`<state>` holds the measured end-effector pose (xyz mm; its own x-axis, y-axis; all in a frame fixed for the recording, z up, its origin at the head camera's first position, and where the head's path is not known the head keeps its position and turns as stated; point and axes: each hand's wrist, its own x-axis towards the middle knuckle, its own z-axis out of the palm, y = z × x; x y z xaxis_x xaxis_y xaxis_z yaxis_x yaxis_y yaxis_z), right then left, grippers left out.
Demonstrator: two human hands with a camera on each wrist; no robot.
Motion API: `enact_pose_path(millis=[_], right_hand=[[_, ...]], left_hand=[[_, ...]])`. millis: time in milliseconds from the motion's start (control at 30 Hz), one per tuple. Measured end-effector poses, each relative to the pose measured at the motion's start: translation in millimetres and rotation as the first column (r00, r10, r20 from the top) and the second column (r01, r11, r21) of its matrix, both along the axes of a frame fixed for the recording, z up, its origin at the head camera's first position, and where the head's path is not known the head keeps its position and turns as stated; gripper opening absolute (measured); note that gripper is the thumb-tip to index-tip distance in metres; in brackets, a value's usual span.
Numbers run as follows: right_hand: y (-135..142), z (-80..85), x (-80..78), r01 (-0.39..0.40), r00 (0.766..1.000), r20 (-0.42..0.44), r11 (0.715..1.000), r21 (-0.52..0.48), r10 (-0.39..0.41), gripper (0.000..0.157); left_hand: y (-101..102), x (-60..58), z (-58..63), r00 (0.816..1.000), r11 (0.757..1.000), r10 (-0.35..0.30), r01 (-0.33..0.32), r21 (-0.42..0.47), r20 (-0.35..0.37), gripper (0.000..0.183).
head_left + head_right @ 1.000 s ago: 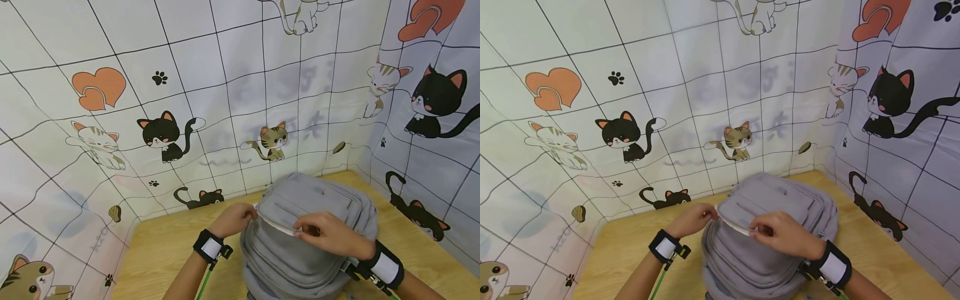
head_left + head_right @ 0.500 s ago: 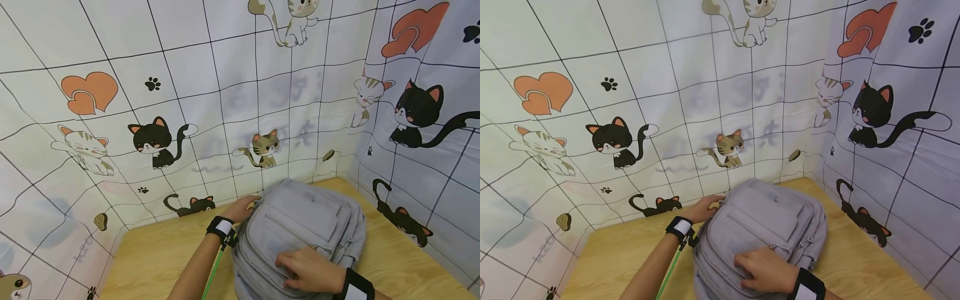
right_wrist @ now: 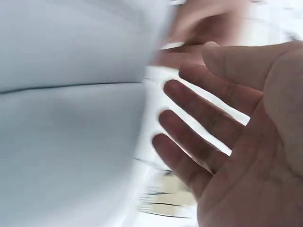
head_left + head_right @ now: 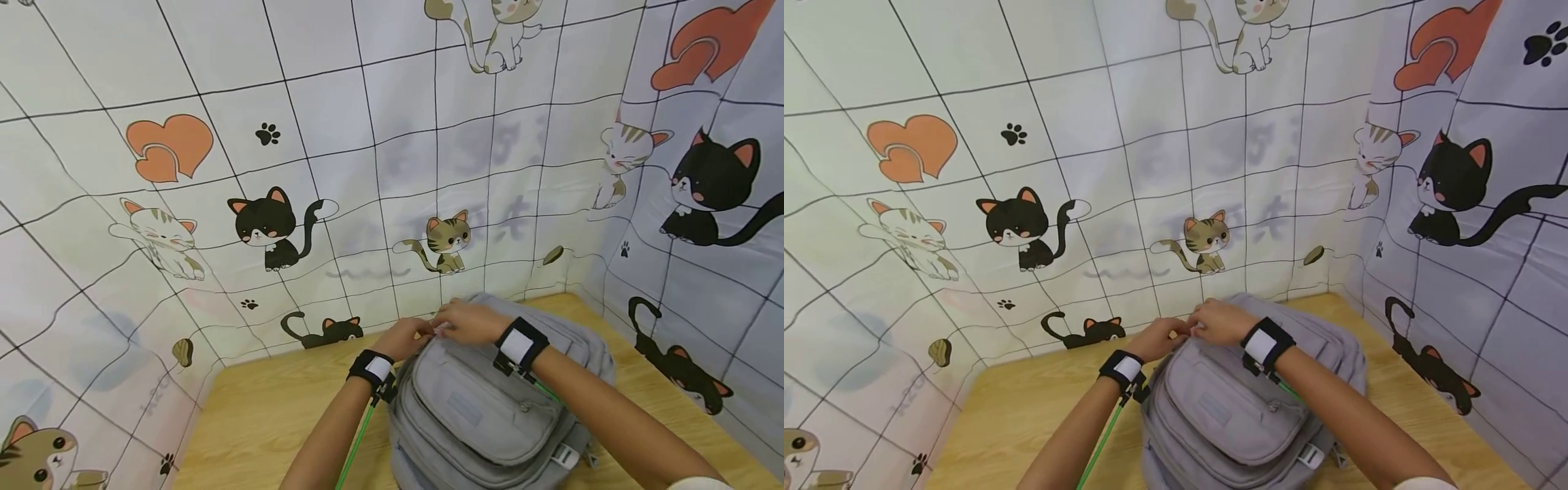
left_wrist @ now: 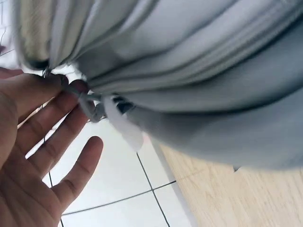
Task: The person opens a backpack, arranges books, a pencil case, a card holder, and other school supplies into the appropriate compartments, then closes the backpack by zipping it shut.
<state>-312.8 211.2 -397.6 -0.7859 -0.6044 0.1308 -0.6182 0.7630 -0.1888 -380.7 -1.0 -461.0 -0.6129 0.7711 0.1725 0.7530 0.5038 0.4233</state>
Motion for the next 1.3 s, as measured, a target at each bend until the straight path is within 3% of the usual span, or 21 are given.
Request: enact_pose_path(millis=[167, 267, 500, 700, 867, 1300], right_hand=[[5.3, -37.1, -22.1, 0.008, 1.0, -0.018, 1.0, 0.018, -0.008, 0.017], [8.5, -43.8, -23.3, 0.021, 1.0, 0.013, 0.999, -0.051, -0.02, 0.013], [9.4, -50.4, -31.6, 0.039, 0.998, 0.051, 0.996, -0.08, -0.035, 0.015], [13.9, -57.6, -41.9, 0.041, 0.998, 0.052, 0.996, -0.081, -0.037, 0.016], [15.6, -60.3, -46.3, 0.042, 0.998, 0.049, 0.995, -0.088, -0.038, 0.016], [12.3, -57.6, -47.3, 0.037, 0.997, 0.075, 0.994, -0.102, -0.03, 0.017]], left_hand=[[1.6, 3.2, -7.3, 0.998, 1.0, -0.024, 0.024, -0.009, -0.054, 0.014], [-1.3, 6.7, -8.7, 0.997, 0.999, -0.029, 0.03, 0.024, -0.067, 0.012], [-16.1, 14.2, -10.3, 0.996, 1.0, 0.003, -0.001, 0.028, -0.084, 0.01], [-32.6, 28.4, -9.4, 0.995, 1.0, 0.023, -0.022, 0.016, -0.094, 0.009], [-48.5, 45.1, -11.2, 0.993, 0.998, 0.064, -0.062, 0.025, -0.102, 0.007], [-78.3, 94.4, -29.6, 0.99, 0.984, 0.132, -0.125, 0.124, -0.051, 0.008]])
